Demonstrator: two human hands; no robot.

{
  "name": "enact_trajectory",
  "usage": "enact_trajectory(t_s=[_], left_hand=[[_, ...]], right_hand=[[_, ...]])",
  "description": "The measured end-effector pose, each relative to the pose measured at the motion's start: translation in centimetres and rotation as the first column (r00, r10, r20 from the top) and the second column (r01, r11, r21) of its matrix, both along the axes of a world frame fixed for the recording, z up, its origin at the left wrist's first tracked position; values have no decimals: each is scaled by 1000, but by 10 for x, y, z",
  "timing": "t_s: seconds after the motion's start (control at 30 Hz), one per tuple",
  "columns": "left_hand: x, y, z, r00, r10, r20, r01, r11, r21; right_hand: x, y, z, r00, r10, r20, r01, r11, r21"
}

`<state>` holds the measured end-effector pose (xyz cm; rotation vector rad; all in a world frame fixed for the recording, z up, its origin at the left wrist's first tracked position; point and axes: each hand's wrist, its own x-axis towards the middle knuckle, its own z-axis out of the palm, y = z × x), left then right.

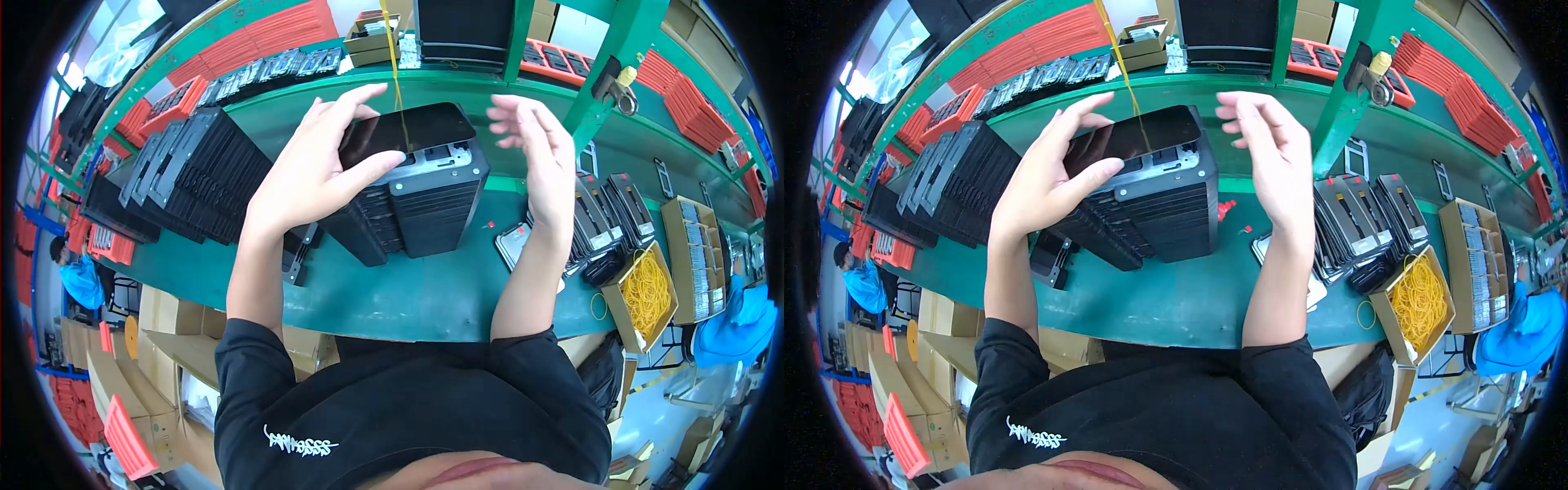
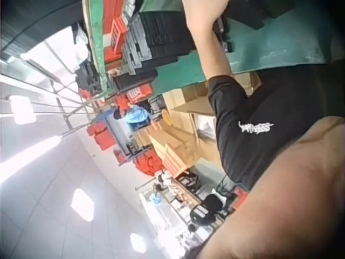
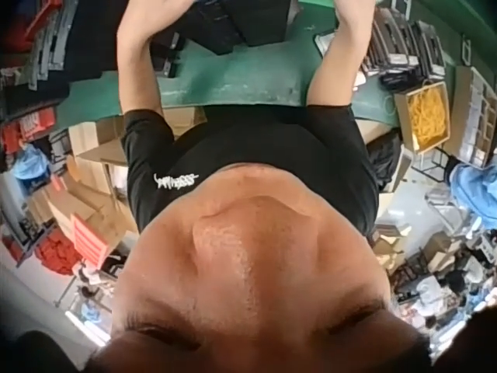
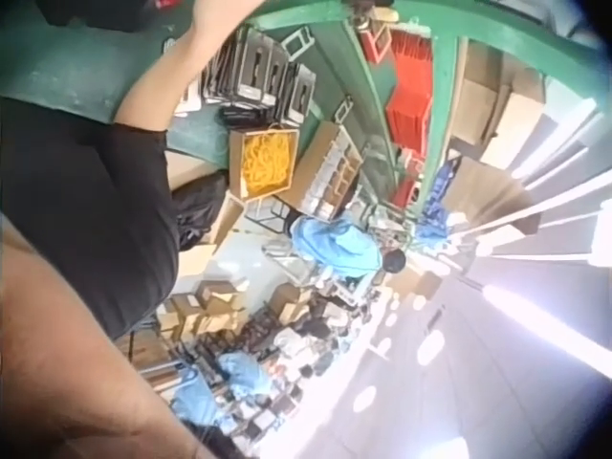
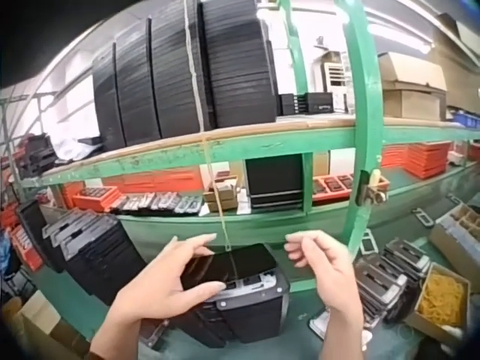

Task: Assembling screen modules and internal cables into plastic electronic housings on a factory production line.

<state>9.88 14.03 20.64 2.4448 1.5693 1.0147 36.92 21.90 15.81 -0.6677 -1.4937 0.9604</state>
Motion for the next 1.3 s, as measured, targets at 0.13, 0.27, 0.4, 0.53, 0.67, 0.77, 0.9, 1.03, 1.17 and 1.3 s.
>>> enact_trajectory(t_s=[0.13,0.27,0.4,0.53,0.67,0.77,0.9,1.03,1.17,1.3], left_hand=[[13,7,2,1000,0,-31,-2,998,-69],[16,5,3,999,-13,-31,12,999,-46],[8,2,4,997,-19,-77,22,999,36],[1,0,3,1000,-21,23,22,999,-24],[-3,0,1,1000,-20,6,19,1000,7],[-1,-2,0,1000,6,14,-6,1000,-12],[-3,-2,0,993,22,-117,-13,997,81],[-4,-9,-2,995,32,96,-33,999,5],[-20,-21,6,992,44,115,-62,986,156],[-51,-29,-10,999,16,-28,-19,996,-92]], right_hand=[[-10,2,-3,994,64,91,-55,993,-102],[-9,6,-12,965,188,181,-152,969,-194],[-9,7,-20,927,297,229,-241,940,-240],[-17,7,-26,932,281,228,-238,951,-197],[-23,7,-23,936,295,194,-252,943,-216],[-25,2,-18,940,292,178,-245,938,-244],[-26,-1,-15,944,284,169,-241,941,-237],[-25,-2,-13,936,323,142,-277,922,-271],[-23,-1,-14,932,317,173,-258,920,-295],[-24,-2,-12,931,311,193,-245,922,-301]])
